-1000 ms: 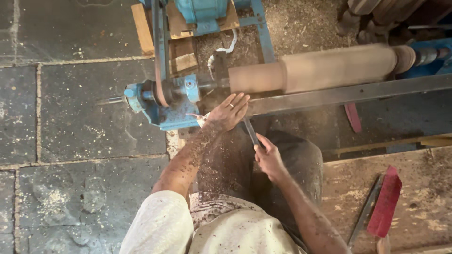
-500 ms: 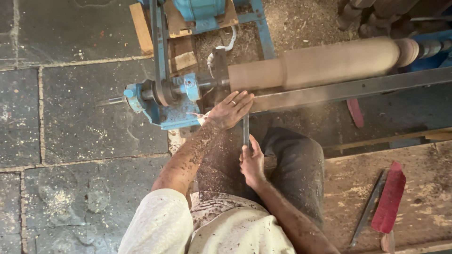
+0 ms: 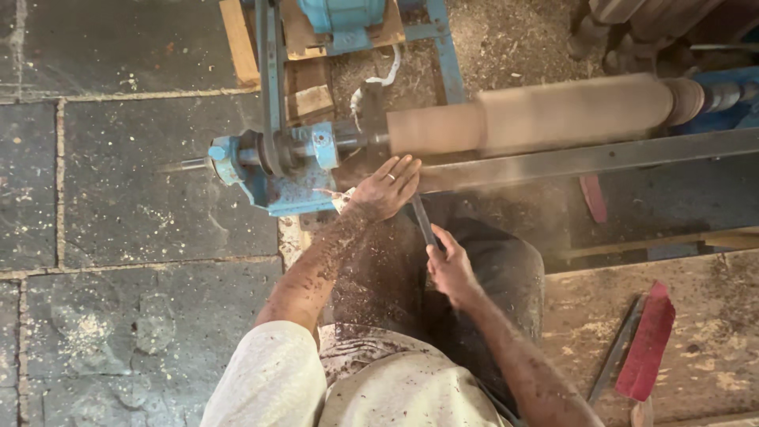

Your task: The person uses a chisel to shape a cylindrical piece of wood mounted on a lathe. They carve decorative grooves and contours into the spinning wood, creating a turned wooden object.

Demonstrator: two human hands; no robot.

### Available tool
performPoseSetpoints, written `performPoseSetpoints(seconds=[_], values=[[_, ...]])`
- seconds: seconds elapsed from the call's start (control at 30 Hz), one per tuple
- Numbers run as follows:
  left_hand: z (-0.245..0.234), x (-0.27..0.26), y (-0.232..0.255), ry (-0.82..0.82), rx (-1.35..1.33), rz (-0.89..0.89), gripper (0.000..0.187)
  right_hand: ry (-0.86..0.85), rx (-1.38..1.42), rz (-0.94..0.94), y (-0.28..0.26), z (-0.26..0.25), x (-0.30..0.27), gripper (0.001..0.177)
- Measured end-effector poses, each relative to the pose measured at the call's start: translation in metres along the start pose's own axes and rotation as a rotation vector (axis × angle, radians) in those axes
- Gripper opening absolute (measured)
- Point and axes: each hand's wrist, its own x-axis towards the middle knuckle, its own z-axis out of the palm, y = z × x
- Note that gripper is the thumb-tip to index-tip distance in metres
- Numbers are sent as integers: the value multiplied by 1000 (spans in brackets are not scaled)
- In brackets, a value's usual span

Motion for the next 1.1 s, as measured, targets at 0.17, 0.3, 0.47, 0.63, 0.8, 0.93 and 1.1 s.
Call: performPoseSetpoints(seconds=[0.17,0.3,0.47,0.63,0.8,0.93,1.1], values=[[4,-5,3,0,-1,-29,46,-47,-21,71,-22,-12,-7,51],[5,-5,4,4,7,-49,48,-66,-28,79,-26,-16,-2,52],[7,-7,4,5,20,-43,48,-70,-112,63,-30,-21,1,52],[11,-8,4,42,20,-71,46,-71,-154,89,-43,-25,3,51],[9,-6,-3,17,8,5,51,-58,-110,-10,-29,-28,2,51],[10,5,6,-94,-6,15,52,8,8,21,-9,-19,-5,51],[11,11,3,-139,21,96,57,102,216,36,7,7,-6,52]])
